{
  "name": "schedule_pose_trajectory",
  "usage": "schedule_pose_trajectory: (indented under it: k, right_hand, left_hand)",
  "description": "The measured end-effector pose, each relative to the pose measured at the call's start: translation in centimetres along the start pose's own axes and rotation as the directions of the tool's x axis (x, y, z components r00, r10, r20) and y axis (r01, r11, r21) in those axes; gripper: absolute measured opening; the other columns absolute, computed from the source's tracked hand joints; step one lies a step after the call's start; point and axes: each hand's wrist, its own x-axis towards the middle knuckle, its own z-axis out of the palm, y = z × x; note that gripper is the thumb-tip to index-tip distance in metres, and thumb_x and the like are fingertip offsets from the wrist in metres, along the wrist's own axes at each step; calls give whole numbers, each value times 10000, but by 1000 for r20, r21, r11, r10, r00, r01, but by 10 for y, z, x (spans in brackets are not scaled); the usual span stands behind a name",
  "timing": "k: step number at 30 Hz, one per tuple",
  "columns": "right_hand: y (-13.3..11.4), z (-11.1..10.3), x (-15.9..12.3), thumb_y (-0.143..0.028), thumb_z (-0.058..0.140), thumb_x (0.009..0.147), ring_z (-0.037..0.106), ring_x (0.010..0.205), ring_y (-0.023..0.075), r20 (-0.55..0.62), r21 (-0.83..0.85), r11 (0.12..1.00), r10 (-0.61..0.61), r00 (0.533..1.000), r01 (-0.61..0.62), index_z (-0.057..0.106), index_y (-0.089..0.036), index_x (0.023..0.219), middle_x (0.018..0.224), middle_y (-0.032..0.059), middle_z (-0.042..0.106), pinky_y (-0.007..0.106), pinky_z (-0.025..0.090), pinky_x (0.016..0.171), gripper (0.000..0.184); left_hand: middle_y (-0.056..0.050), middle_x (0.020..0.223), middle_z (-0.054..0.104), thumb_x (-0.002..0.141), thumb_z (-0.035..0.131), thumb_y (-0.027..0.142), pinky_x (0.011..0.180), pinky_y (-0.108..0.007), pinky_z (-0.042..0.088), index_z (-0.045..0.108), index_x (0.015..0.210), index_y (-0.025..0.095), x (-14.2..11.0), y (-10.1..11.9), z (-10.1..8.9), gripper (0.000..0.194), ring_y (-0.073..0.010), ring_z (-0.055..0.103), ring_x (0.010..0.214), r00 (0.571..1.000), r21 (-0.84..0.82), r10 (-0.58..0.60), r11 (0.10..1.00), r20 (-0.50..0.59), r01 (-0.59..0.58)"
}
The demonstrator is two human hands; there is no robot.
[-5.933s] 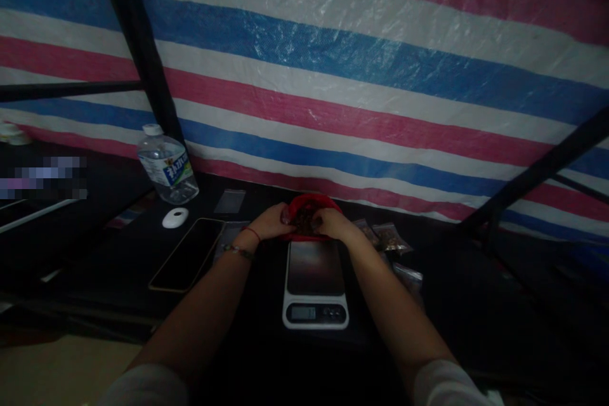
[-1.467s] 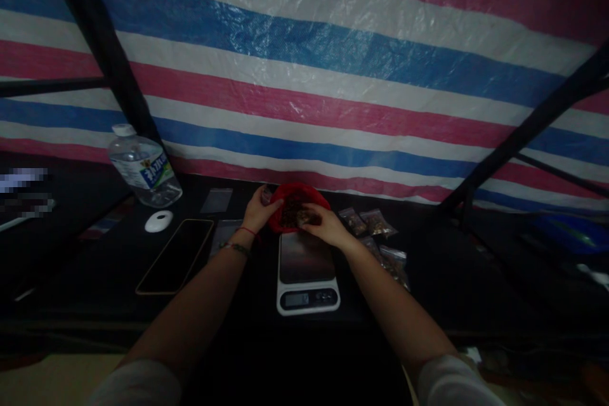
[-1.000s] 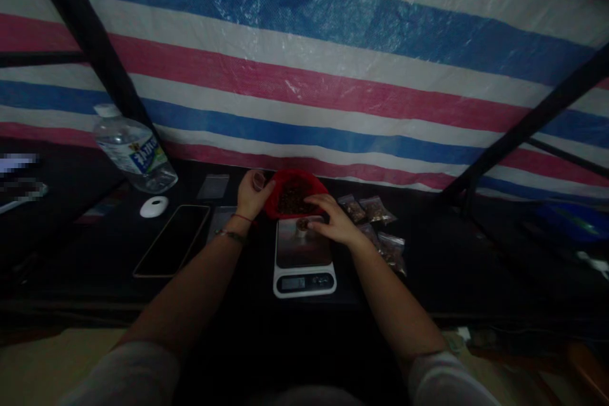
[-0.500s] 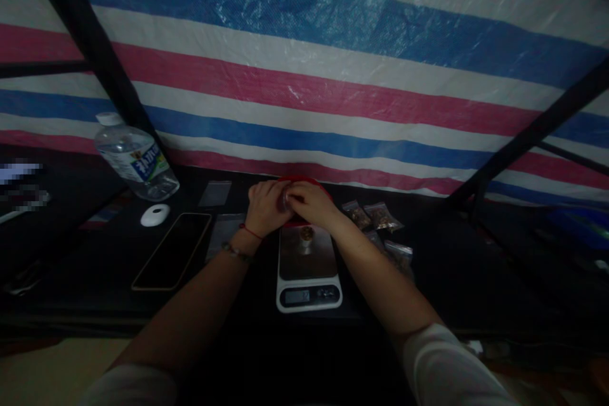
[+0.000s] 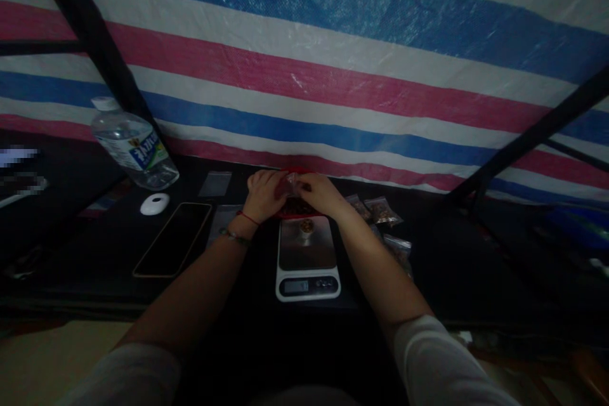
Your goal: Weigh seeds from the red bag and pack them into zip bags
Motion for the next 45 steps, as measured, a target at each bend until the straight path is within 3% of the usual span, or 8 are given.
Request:
schedule_pose_trajectory:
  k: [6,12,17,20,25,31,38,45]
  right_hand:
    - [6,-7,2,-148,506,851,571,782,164,-91,-13,1000,6,996,-7,711,-135,842,816,58,667,274,396,742,205]
    - [2,-4,2,-256,690,753,573,743,153,76,-46,999,19,997,-16,716,-153,875,819,41,682,264,387,713,162]
    - [-5,13,4,-226,658,772,573,810,159,100,-70,997,-34,994,41,705,-140,831,868,56,677,262,395,757,114]
    - [-4,11,5,-184,546,853,570,851,144,59,26,997,-73,996,71,691,-153,822,869,38,668,255,398,807,152]
    - [11,-9,3,-166,437,900,583,910,142,-120,173,983,84,989,-63,658,-150,966,966,43,665,269,422,842,231]
    - [40,10,1,-110,570,809,616,981,167,207,-17,994,113,972,-111,690,-155,1016,1051,61,697,275,423,899,244]
    - [58,32,-5,-118,548,823,633,988,175,269,-136,981,172,948,-139,694,-145,1025,1074,81,702,262,445,893,251]
    - [54,32,-9,-103,525,822,632,1004,165,327,-146,978,190,925,-150,681,-155,1066,1108,81,690,248,442,906,295]
  left_hand:
    - [-99,1222,553,726,566,295,976,-462,312,526,1237,218,0,-6,-5,518,-312,433,1174,996,-9,-77,997,-54,77]
    - [-117,1390,438,638,629,439,1093,-486,192,356,1392,182,-2,7,-6,842,-324,349,1293,985,-73,174,982,14,-173]
    - [-100,1196,597,654,614,409,1081,-475,236,503,1267,190,-2,12,-9,660,-293,503,1147,980,-115,192,976,48,-185]
    - [-88,1087,640,683,615,410,1042,-443,314,564,1168,186,0,8,-12,536,-273,560,1062,986,-135,163,978,43,-156]
    - [-117,1106,623,714,621,461,940,-407,426,506,1225,151,1,0,-10,609,-280,572,1044,995,-131,-35,991,-88,23]
    - [-116,1068,626,717,627,423,899,-395,461,439,1280,141,1,-8,-5,657,-272,590,1002,975,-170,-174,974,-139,149]
    - [-106,1022,631,719,586,366,889,-390,462,557,1036,160,3,-10,-3,380,-251,596,964,987,-159,-152,977,-59,141]
    - [-49,838,644,734,566,354,642,-319,480,524,999,214,-1,-7,0,302,-213,634,719,976,-223,-149,958,158,183]
